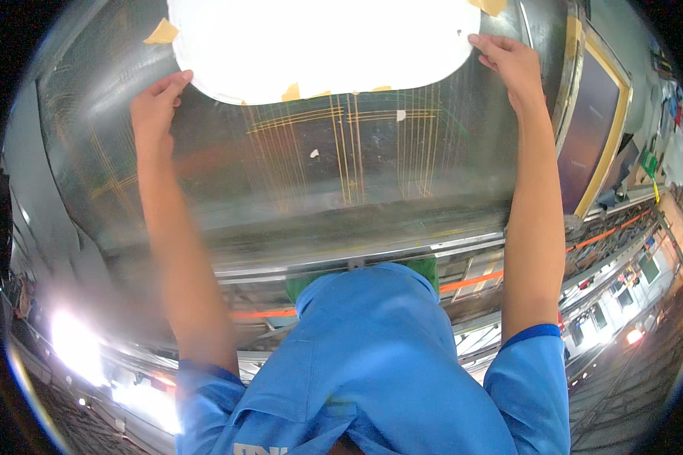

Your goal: The person aligns a purple screen panel with a white plastic cover on a metal workbench, then repeatedly picks up and places the white cover to check fit. The person uses both hands to position the parts and occasionally uses a screwdriver to adjust the panel frame.

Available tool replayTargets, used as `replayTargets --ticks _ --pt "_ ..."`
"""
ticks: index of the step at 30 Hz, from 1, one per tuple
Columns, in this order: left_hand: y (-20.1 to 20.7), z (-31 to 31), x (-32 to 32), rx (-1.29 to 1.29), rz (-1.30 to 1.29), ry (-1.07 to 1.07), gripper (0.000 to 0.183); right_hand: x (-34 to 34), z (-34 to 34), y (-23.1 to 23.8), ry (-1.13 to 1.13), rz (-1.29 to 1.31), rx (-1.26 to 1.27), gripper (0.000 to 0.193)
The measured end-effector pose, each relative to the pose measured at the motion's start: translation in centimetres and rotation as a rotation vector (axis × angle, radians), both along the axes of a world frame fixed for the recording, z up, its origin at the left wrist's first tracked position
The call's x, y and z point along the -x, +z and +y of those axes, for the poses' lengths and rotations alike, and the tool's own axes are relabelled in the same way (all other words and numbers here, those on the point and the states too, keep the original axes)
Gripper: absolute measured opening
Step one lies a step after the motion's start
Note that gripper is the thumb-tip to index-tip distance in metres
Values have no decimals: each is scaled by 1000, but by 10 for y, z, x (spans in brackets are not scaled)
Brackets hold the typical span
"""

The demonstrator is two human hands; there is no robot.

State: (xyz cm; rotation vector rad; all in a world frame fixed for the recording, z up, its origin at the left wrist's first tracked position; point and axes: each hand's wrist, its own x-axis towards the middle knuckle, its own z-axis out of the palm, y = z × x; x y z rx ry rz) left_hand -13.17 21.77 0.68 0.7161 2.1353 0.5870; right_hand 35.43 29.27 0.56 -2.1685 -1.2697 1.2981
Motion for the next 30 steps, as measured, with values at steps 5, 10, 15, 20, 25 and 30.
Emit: replayTargets --ticks 5,10,15,20,25,30 --pt "-1 2 1 26 -1 1 39 0 -2 -1 6 20 -28 46" --pt "-3 0 5 7 17 -7 38 2 -2 -5 4 16 -56 47" --pt "6 3 -3 -19 19 -40 33 -2 -8 -7 -9 -25 -95 42" --pt "5 -7 4 -39 -76 11 29 15 -9 17 -96 6 -117 28" --pt "5 -15 16 -92 -63 -57 31 -13 67 24 8 -182 -369 42" --pt "7 -5 -1 -8 -18 24 34 1 173 16 386 -212 -12 51"
